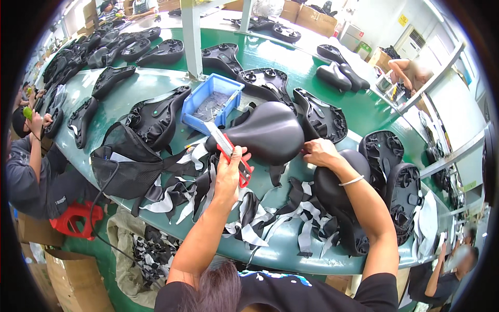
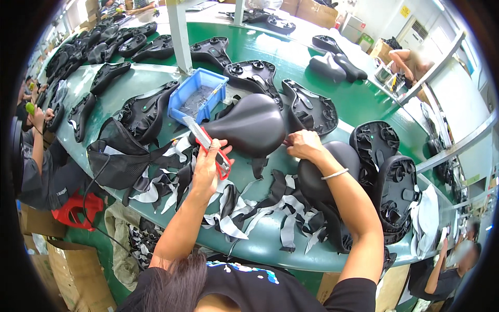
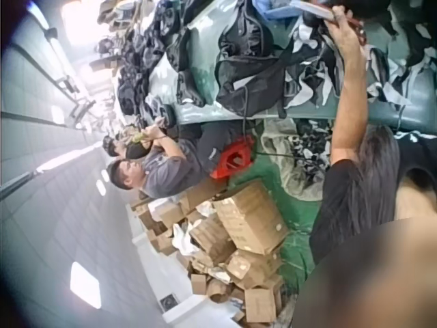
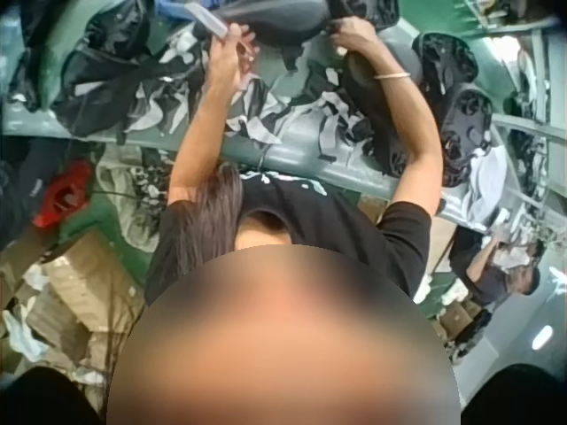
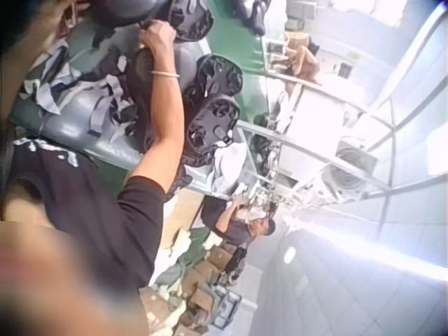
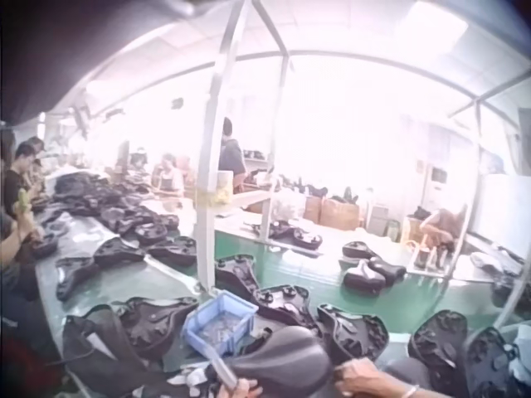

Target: The person uses a red utility knife to trim excess black fabric and white foam from the underside of bicycle seats. They repeatedly pick up seats from a green workbench, cut the overhanging material around the base, and place the seats back down.

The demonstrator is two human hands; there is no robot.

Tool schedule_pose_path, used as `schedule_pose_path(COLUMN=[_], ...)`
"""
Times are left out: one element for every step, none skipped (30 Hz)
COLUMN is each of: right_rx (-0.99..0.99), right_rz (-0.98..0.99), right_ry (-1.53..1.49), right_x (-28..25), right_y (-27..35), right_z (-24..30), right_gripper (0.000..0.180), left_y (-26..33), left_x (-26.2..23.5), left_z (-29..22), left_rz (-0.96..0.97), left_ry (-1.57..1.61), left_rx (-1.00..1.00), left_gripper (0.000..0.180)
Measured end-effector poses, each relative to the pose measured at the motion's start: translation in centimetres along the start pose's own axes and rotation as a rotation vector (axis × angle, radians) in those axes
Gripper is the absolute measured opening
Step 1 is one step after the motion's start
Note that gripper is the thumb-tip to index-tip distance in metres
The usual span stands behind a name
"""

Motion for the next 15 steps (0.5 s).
schedule_pose_path(right_rx=[-0.031,-0.093,-0.155,-0.216,-0.269,-0.251,-0.232,-0.211,-0.203,-0.237,-0.22,-0.203,-0.28,-0.36,-0.407], right_rz=[-0.003,-0.054,-0.105,-0.156,-0.21,-0.235,-0.26,-0.287,-0.266,-0.308,-0.249,-0.193,-0.226,-0.252,-0.201], right_ry=[-0.069,-0.1,-0.133,-0.166,-0.2,-0.296,-0.392,-0.487,-0.595,-0.771,-0.768,-0.764,-0.839,-0.921,-1.048], right_x=[-0.3,-0.6,-0.9,-1.2,-1.6,-2.1,-2.7,-3.1,-4.3,-4.8,-5.2,-5.7,-6.3,-5.9,-5.4], right_y=[0.7,0.9,1.1,1.3,1.5,1.5,1.4,1.4,2.5,3.2,3.9,4.7,6.4,8.3,9.9], right_z=[-0.6,-0.9,-0.9,-0.9,-1.1,-1.9,-2.8,-3.8,-3.2,-3.5,-3.7,-4.0,-2.7,-1.0,-0.4], right_gripper=[0.025,0.024,0.024,0.024,0.024,0.024,0.024,0.025,0.028,0.03,0.03,0.03,0.03,0.03,0.033], left_y=[0.1,0.2,0.2,0.1,0.0,-0.1,-0.3,-0.4,-0.3,-0.3,-0.5,-0.5,-0.4,0.1,0.7], left_x=[0.1,0.3,0.4,0.6,0.8,1.0,1.3,1.7,1.7,1.7,1.6,1.5,1.8,2.2,3.7], left_z=[-0.2,-0.5,-0.5,-0.5,-0.6,-0.5,-0.5,-0.4,-0.4,-0.2,0.2,0.4,0.8,0.6,0.0], left_rz=[0.006,0.012,0.013,0.015,0.017,0.014,0.012,0.011,-0.022,0.002,0.027,0.052,0.092,0.165,0.282], left_ry=[0.003,0.006,-0.008,-0.022,-0.036,-0.041,-0.045,-0.049,-0.045,-0.057,-0.068,-0.081,-0.026,-0.002,-0.046], left_rx=[0.003,0.005,0.001,-0.004,-0.009,-0.015,-0.02,-0.024,-0.021,-0.036,-0.051,-0.064,-0.121,-0.179,-0.231], left_gripper=[0.048,0.049,0.05,0.05,0.051,0.051,0.051,0.052,0.049,0.048,0.046,0.045,0.04,0.036,0.035])
Point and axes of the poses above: each hand's wrist, its own y-axis away from the middle knuckle, its own x-axis out of the palm, z = x × y, the point moved 6 cm from there along -y, towards the middle knuckle, and after that the axes turned 15 degrees about z, right-handed, at the moved point
